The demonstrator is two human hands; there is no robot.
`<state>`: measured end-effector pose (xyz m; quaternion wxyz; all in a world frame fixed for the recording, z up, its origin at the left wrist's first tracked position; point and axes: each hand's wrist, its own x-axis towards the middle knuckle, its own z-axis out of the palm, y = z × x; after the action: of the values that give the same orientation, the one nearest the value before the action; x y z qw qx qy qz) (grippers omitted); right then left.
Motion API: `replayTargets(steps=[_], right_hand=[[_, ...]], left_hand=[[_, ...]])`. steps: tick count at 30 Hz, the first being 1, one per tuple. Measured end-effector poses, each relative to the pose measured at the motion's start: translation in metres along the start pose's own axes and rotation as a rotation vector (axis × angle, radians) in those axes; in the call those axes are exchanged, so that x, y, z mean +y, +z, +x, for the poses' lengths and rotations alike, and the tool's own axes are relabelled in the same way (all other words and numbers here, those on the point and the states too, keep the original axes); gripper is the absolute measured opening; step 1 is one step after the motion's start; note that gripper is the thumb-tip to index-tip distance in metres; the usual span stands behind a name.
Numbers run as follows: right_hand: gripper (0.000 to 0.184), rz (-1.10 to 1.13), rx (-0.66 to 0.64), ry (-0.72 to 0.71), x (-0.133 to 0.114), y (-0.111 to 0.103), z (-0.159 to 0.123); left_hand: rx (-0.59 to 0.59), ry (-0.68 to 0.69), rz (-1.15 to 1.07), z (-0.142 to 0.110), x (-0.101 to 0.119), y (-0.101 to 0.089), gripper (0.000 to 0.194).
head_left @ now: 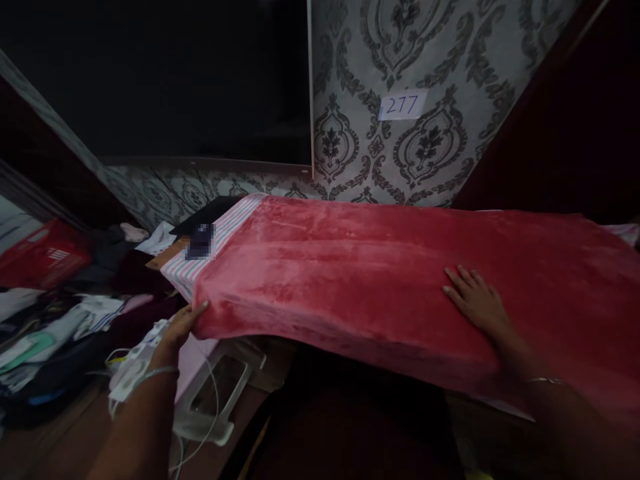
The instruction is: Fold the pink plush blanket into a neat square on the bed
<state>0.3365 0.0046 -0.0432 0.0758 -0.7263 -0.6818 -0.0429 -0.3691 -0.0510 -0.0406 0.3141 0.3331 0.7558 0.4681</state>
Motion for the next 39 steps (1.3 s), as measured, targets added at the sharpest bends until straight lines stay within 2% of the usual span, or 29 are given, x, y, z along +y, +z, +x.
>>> replayTargets(steps=[3,7,10,14,18,21,22,24,26,27,30,33,36,39], right_hand=[[0.064,0.015,-0.007,0.003,0.001,0.0,0.0],[0.066,0.024,-0.018,-0.006,0.0,-0.003,-0.001],[0.064,0.011,0.0,-0.003,0.001,-0.001,-0.001],[0.064,0.006,0.033,-0.015,0.003,0.003,0.0],[0.064,0.02,0.033,-0.012,0.004,0.003,0.0],[0.064,0.028,0.026,-0.011,0.005,0.003,-0.001],[0.063,0.028,0.025,-0.013,0.005,0.003,-0.001],[0.062,0.022,0.032,-0.017,0.006,0.005,-0.001],[0.061,0.018,0.046,-0.019,0.007,0.008,0.0],[0.061,0.016,0.053,-0.02,0.007,0.009,0.0],[0.06,0.003,0.063,-0.025,0.007,0.011,0.002],[0.06,-0.018,0.045,-0.017,0.004,0.01,0.003],[0.059,-0.022,0.031,-0.008,0.001,0.008,0.005],[0.059,-0.02,0.027,0.005,-0.001,0.008,0.006]], left_hand=[[-0.126,-0.046,-0.04,-0.002,-0.007,-0.007,0.028],[-0.119,-0.032,-0.043,-0.001,-0.014,-0.016,0.037],[-0.027,-0.014,0.012,0.0,-0.017,-0.017,0.039],[0.133,-0.014,0.181,0.002,-0.015,-0.014,0.028],[0.351,0.072,0.346,-0.002,-0.002,-0.001,0.021],[0.415,0.312,0.444,-0.024,0.017,0.027,0.039],[0.384,0.48,0.511,-0.037,0.025,0.041,0.043],[0.221,0.804,0.601,-0.065,0.042,0.074,0.042],[0.016,1.026,0.636,-0.092,0.06,0.11,0.041],[-0.07,1.094,0.652,-0.104,0.069,0.128,0.044],[-0.292,1.155,0.735,-0.126,0.094,0.178,0.054],[-0.397,1.117,0.812,-0.133,0.116,0.215,0.062],[-0.441,1.064,0.893,-0.133,0.126,0.239,0.064],[-0.484,1.005,0.998,-0.132,0.124,0.251,0.06]])
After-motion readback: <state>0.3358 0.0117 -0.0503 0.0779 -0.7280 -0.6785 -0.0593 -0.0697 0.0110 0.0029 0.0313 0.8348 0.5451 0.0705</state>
